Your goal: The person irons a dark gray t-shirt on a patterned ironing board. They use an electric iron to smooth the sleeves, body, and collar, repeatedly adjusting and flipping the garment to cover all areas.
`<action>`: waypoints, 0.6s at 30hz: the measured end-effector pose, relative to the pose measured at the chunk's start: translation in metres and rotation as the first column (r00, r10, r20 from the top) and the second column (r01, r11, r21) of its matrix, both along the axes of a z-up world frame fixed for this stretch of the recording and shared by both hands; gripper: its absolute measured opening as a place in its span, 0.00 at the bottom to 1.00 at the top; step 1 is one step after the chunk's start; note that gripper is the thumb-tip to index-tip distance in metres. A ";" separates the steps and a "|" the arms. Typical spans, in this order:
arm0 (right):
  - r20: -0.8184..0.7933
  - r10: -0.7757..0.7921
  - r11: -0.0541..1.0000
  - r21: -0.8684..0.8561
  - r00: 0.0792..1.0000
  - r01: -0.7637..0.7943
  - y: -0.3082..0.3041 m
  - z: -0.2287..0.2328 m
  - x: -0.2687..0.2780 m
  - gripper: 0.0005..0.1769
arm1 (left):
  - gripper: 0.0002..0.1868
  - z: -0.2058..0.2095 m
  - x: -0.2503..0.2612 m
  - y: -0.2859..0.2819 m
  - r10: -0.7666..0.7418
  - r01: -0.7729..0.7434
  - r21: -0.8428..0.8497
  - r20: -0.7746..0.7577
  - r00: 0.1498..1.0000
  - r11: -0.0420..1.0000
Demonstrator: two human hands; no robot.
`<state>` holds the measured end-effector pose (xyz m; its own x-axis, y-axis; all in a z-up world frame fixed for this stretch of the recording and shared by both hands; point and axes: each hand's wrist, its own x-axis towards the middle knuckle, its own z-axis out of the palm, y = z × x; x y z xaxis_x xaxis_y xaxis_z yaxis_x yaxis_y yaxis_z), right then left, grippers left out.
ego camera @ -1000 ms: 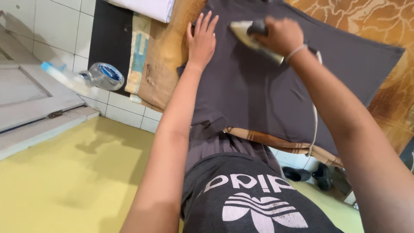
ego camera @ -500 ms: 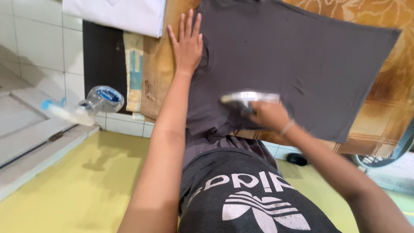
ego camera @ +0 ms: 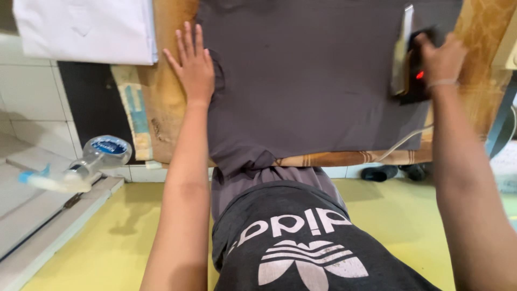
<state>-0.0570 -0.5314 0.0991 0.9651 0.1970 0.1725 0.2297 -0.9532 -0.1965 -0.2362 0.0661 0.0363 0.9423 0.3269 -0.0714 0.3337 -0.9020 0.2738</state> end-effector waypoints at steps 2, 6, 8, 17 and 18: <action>-0.101 -0.029 0.977 0.209 0.994 0.050 -0.019 0.005 0.011 0.19 | 0.31 0.003 0.000 -0.006 0.038 -0.038 0.010 -0.022 0.999 0.999; -0.491 -0.096 0.854 0.407 0.866 0.325 0.002 0.028 -0.014 0.20 | 0.32 0.008 0.000 -0.036 0.177 -0.177 -0.012 -0.019 0.984 0.984; -0.450 0.026 0.999 0.037 0.893 -0.011 0.027 0.040 -0.050 0.25 | 0.33 0.010 -0.008 -0.061 0.177 -0.177 -0.001 0.027 0.984 0.984; -0.616 0.524 0.783 0.076 0.588 -0.617 0.084 0.044 -0.237 0.17 | 0.35 0.032 -0.087 -0.201 -0.143 0.160 -0.206 0.095 0.985 0.965; -0.685 0.480 0.783 0.052 0.548 -0.620 0.077 0.041 -0.240 0.19 | 0.35 0.033 -0.094 -0.213 -0.172 0.188 -0.205 0.091 0.981 0.961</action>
<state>-0.2975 -0.4543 0.1400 0.5038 0.6860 -0.5250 0.6072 -0.7135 -0.3495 -0.3303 -0.1465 0.0689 0.9894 0.1359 -0.0514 0.1438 -0.8643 0.4820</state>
